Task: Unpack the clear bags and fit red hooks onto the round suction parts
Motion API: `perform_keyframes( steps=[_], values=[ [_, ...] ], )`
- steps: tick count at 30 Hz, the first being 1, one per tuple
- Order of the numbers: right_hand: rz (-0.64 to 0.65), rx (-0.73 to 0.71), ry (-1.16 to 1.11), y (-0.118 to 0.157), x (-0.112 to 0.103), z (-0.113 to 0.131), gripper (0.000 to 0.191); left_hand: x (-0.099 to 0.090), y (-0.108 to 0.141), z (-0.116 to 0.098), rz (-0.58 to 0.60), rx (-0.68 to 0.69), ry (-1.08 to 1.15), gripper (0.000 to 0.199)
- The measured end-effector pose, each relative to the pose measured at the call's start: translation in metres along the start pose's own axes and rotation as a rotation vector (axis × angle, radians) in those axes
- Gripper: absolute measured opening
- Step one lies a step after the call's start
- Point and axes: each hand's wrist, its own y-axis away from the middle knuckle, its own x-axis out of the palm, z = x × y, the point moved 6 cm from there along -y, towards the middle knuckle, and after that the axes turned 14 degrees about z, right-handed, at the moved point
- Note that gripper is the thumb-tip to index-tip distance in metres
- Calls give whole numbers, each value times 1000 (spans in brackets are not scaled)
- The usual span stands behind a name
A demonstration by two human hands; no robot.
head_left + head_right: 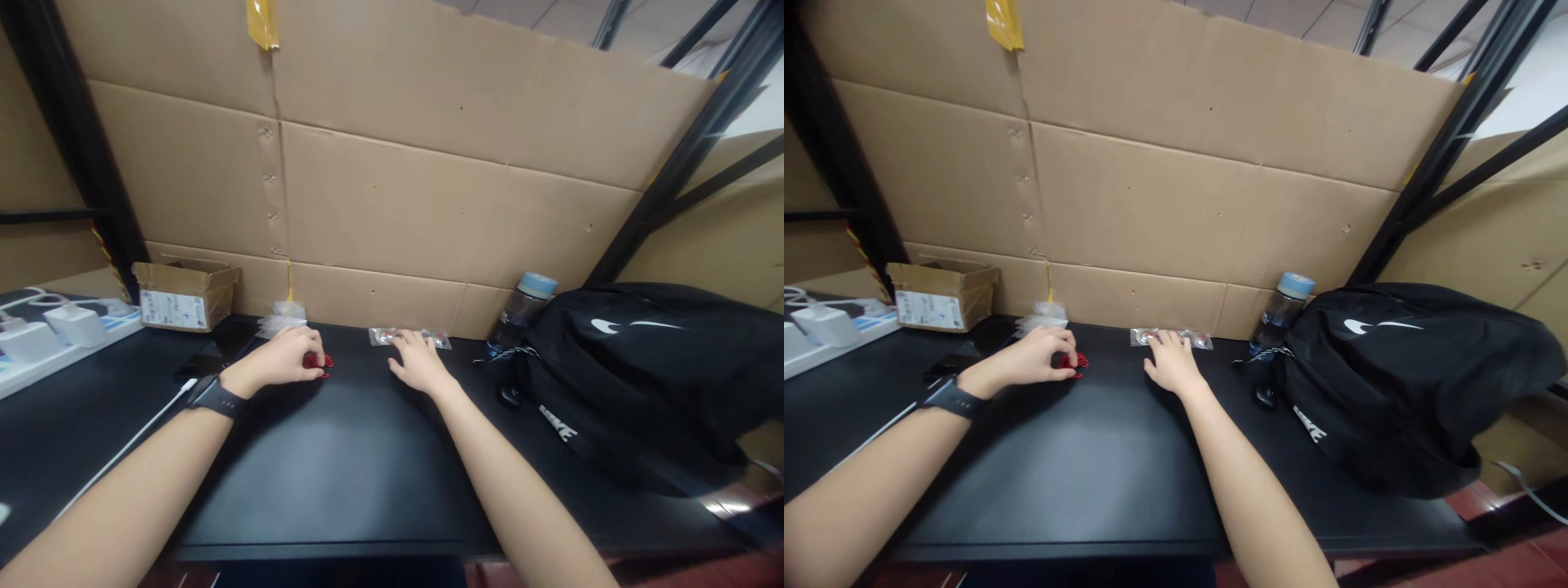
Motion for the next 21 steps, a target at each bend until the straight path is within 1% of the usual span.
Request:
perform_keyframes(
  steps=[2, 4, 6, 7, 8, 10, 14, 17, 21],
  values=[
    [28, -14, -62, 9, -5, -15, 50, 4, 1, 6, 27, -47, -16, 18],
    [82, -67, -155, 17, -5, -29, 53, 9, 1, 6, 51, -74, -27, 14],
    [144, -119, -235, 24, -2, -39, 54, 13, -1, 1, 62, -76, -42, 5],
    [152, -118, -253, 26, -2, -44, 55, 14, -2, -3, 62, -69, -50, 2],
    [146, -102, -262, 27, -2, -49, 56, 15, -3, -9, 57, -59, -58, 5],
    [136, -62, -269, 27, -3, -56, 55, 15, -4, -20, 24, -30, -74, 11],
    [154, -44, -323, 26, -2, -61, 41, 17, -7, -40, -59, 46, -49, 13],
    [133, -39, -380, 27, -3, -65, 38, 20, -13, -46, -114, 37, 51, 14],
    [148, -20, -429, 28, -3, -70, 35, 20, -19, -51, -184, 4, 134, 9]
  ],
)
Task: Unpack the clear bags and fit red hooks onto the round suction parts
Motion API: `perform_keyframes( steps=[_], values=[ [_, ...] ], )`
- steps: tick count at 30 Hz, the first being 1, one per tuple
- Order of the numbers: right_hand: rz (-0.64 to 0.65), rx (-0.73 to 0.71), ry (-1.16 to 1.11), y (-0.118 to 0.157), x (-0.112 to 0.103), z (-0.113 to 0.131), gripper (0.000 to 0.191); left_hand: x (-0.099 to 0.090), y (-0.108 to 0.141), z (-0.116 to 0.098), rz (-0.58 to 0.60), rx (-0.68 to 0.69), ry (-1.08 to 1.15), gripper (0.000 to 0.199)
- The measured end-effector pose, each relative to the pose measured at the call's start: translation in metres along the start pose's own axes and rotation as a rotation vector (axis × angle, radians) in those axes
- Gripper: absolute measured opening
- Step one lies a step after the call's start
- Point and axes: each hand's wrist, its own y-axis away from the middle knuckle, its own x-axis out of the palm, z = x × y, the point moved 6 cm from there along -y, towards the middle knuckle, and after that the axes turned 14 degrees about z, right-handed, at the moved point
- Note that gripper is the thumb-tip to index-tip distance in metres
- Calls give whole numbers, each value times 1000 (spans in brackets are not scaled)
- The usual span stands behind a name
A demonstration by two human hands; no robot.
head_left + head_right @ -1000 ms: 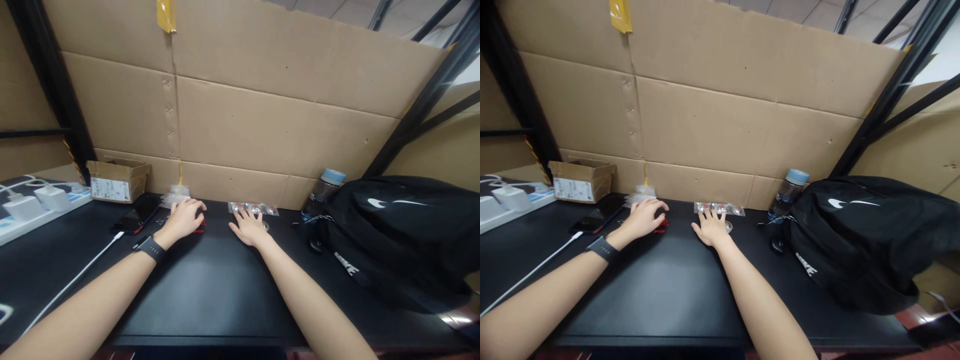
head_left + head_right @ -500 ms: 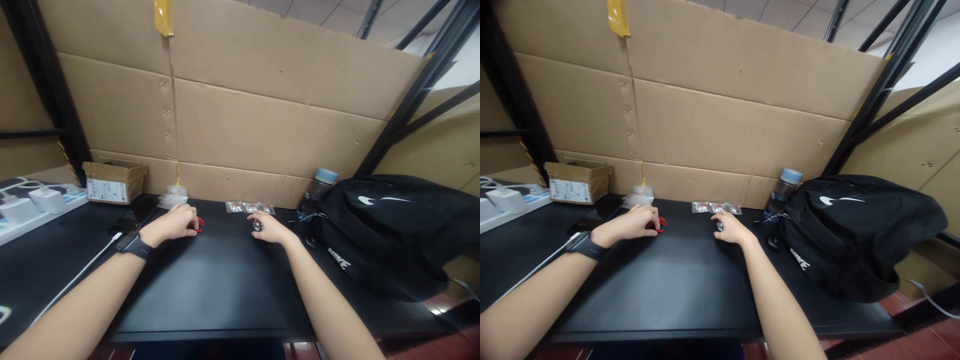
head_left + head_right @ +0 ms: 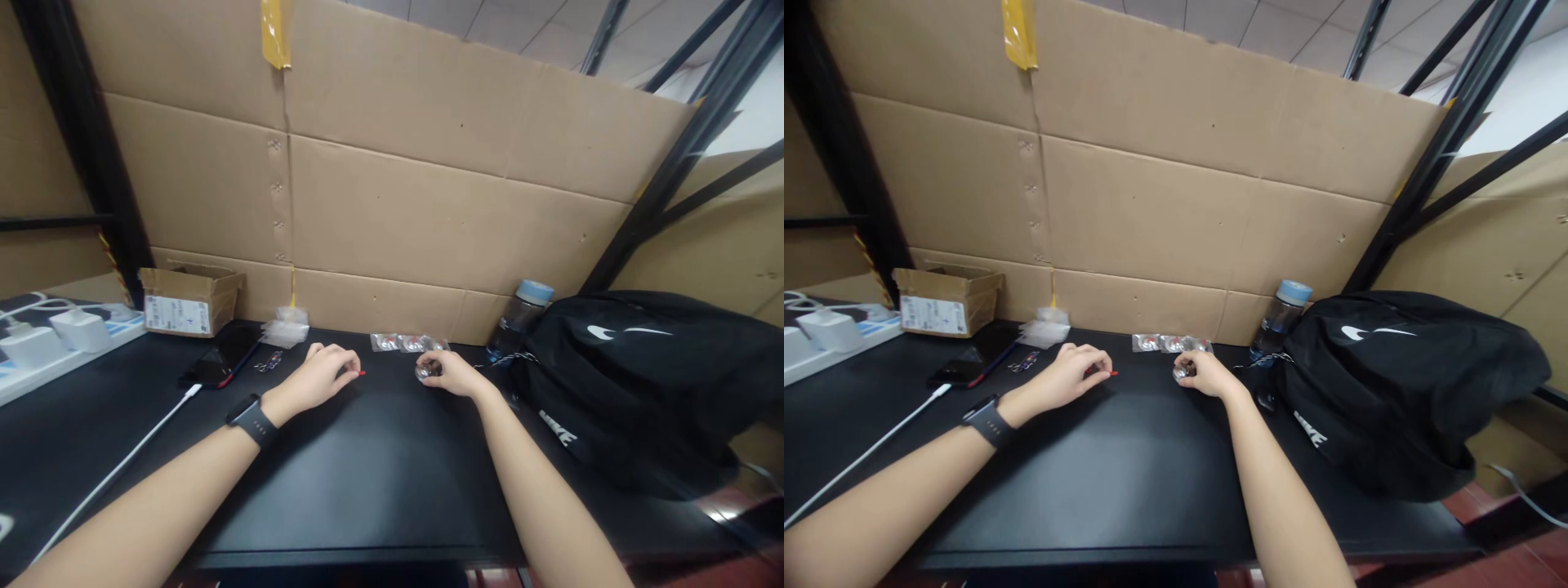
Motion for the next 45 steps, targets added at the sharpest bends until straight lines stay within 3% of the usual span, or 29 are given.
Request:
perform_keyframes(
  steps=[5, 11, 14, 18, 21, 27, 45],
  values=[
    [-9, -40, -36, 0, -4, 3, 29, -1, -1, 1, -52, -28, 31, 14],
    [-147, -123, -122, -1, -6, 24, 38, -6, 0, 0, -108, -76, 46, 13],
    [-137, -188, -306, -5, 6, 47, 45, -10, 1, -5, -130, -84, 46, 16],
    [-106, -264, -716, -12, 31, 76, 50, -14, 3, -12, -164, -95, 32, 20],
    [-141, -291, -837, -14, 43, 90, 54, -15, 4, -17, -214, -97, 18, 18],
    [-277, -320, -789, -14, 47, 98, 51, -13, 5, -27, -267, -78, 2, 15],
    [-348, -340, -726, -11, 45, 101, 60, -18, 8, -40, -347, -88, -70, 13]
  ],
)
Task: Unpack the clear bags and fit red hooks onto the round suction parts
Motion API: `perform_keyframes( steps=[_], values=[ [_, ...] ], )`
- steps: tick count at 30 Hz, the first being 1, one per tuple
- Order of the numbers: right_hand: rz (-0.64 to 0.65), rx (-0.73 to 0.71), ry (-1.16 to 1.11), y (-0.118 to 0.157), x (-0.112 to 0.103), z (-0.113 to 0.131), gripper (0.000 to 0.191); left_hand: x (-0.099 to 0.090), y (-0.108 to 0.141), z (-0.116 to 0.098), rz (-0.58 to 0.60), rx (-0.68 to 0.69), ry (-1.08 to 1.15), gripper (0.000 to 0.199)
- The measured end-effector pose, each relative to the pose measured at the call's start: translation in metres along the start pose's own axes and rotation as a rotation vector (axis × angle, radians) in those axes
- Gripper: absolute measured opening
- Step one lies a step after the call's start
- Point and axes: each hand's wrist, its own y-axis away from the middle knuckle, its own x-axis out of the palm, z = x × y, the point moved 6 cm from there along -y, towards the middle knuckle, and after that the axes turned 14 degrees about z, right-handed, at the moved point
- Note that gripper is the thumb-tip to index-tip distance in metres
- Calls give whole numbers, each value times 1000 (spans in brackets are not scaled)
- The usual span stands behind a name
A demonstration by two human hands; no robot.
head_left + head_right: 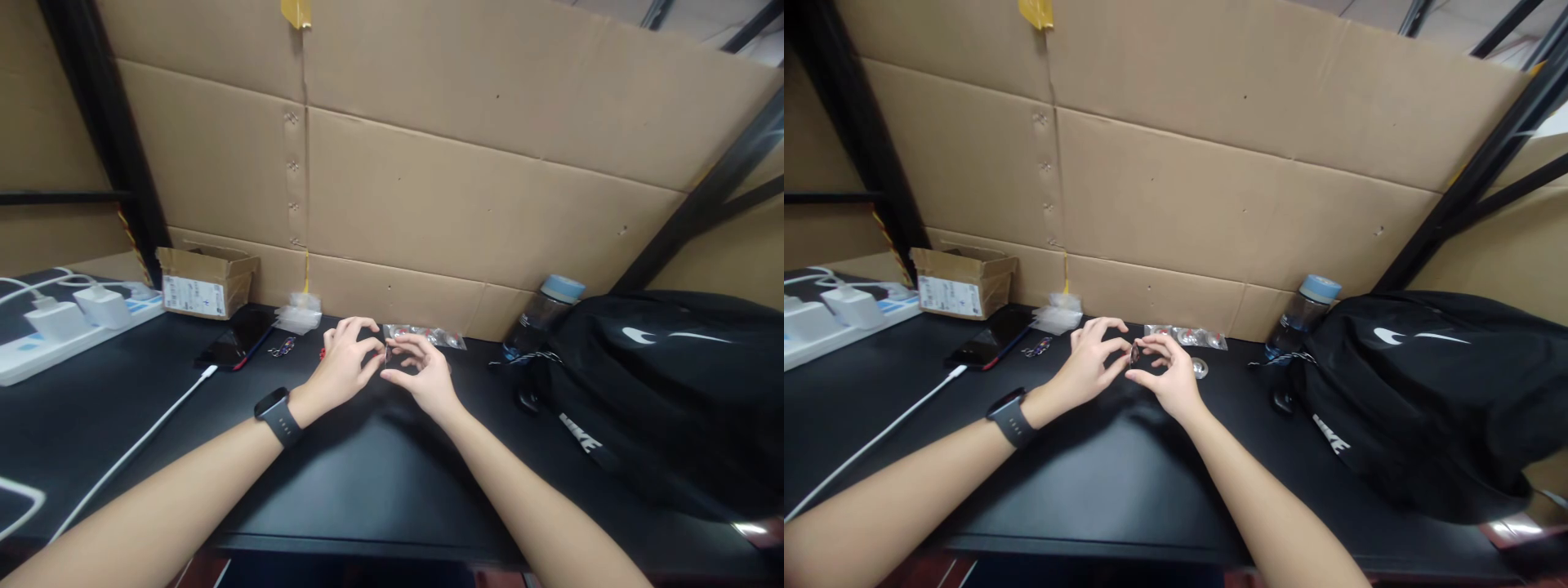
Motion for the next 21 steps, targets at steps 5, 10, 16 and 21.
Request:
perform_keyframes(
  steps=[5, 10, 16, 21],
  values=[
    [-19, 23, -77, 0, 2, -5, 69, -2, 1, 0, -22, -2, 4, 13],
    [-22, 70, -195, 1, 7, -8, 65, -3, 1, -1, -33, 5, -8, 13],
    [26, 147, -272, 3, 9, -10, 55, -6, 2, -4, -59, 41, -17, 9],
    [51, 172, -286, 4, 11, -12, 51, -4, 4, -5, -61, 60, -25, 7]
  ],
)
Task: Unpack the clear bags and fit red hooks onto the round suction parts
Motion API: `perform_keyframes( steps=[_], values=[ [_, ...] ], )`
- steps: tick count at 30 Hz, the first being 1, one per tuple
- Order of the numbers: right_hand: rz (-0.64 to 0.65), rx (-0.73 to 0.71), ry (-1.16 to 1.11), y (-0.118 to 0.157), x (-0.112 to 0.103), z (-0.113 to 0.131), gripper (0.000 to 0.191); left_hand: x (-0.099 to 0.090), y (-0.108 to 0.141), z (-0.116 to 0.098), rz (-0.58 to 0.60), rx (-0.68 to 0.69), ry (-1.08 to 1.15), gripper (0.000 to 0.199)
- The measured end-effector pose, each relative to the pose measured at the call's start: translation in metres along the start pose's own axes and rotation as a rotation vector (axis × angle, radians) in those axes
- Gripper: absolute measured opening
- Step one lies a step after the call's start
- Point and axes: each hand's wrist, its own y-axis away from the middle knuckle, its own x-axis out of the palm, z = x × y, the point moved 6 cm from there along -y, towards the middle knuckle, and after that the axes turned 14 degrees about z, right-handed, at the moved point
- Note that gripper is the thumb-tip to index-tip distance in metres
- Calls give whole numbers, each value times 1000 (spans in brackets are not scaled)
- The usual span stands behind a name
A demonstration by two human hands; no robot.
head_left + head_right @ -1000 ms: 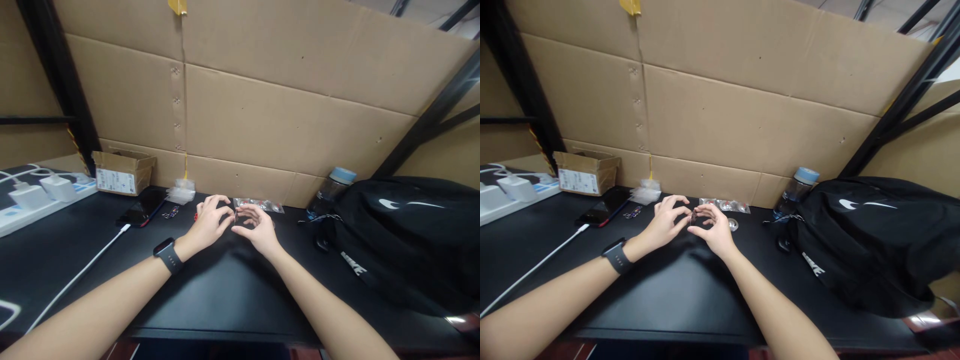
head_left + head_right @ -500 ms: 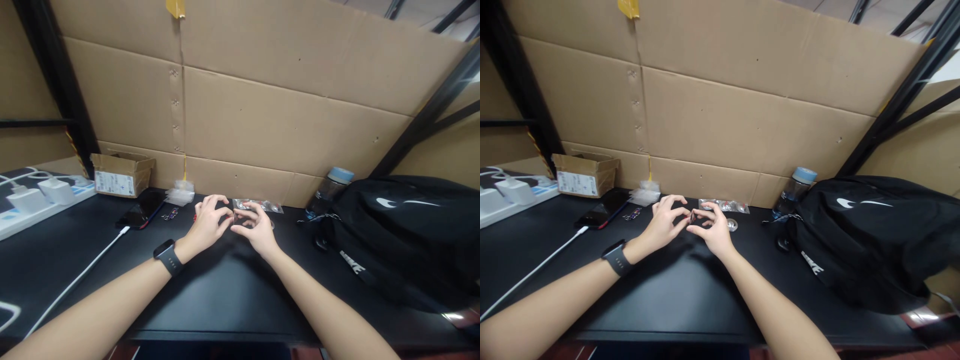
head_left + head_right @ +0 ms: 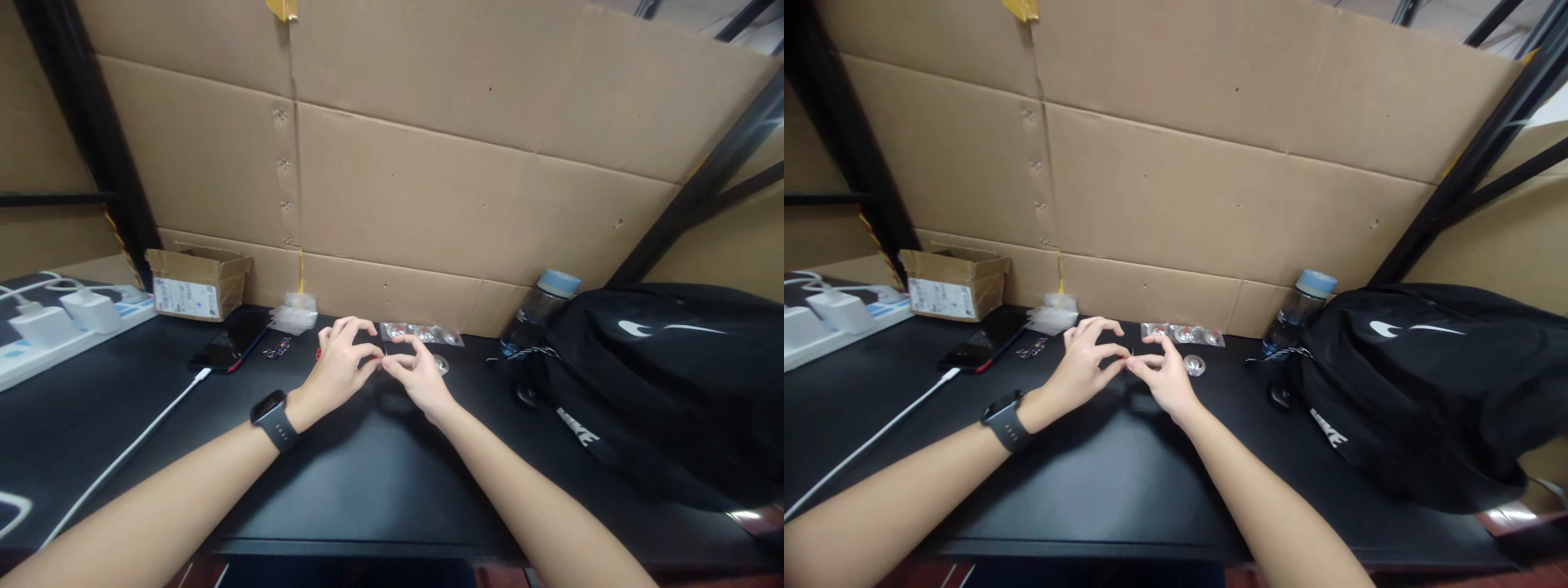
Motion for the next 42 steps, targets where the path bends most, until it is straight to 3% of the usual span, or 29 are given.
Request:
perform_keyframes(
  steps=[6, 13, 24, 34, 42],
  values=[
    [-21, -64, 90, -3, -6, 0, 70, 3, -2, 3, 50, -83, 71, 11],
    [-86, -157, 278, 0, -9, 11, 70, 14, -3, 17, 145, -223, 278, 16],
    [-94, -180, 266, -2, -10, 9, 67, 14, -2, 11, 139, -178, 224, 15],
    [-100, -265, 365, 4, -8, 26, 66, 8, -2, 1, 126, -84, 118, 18],
    [-150, -304, 433, 9, -3, 31, 63, 4, 0, -2, 35, -92, 117, 12]
  ],
)
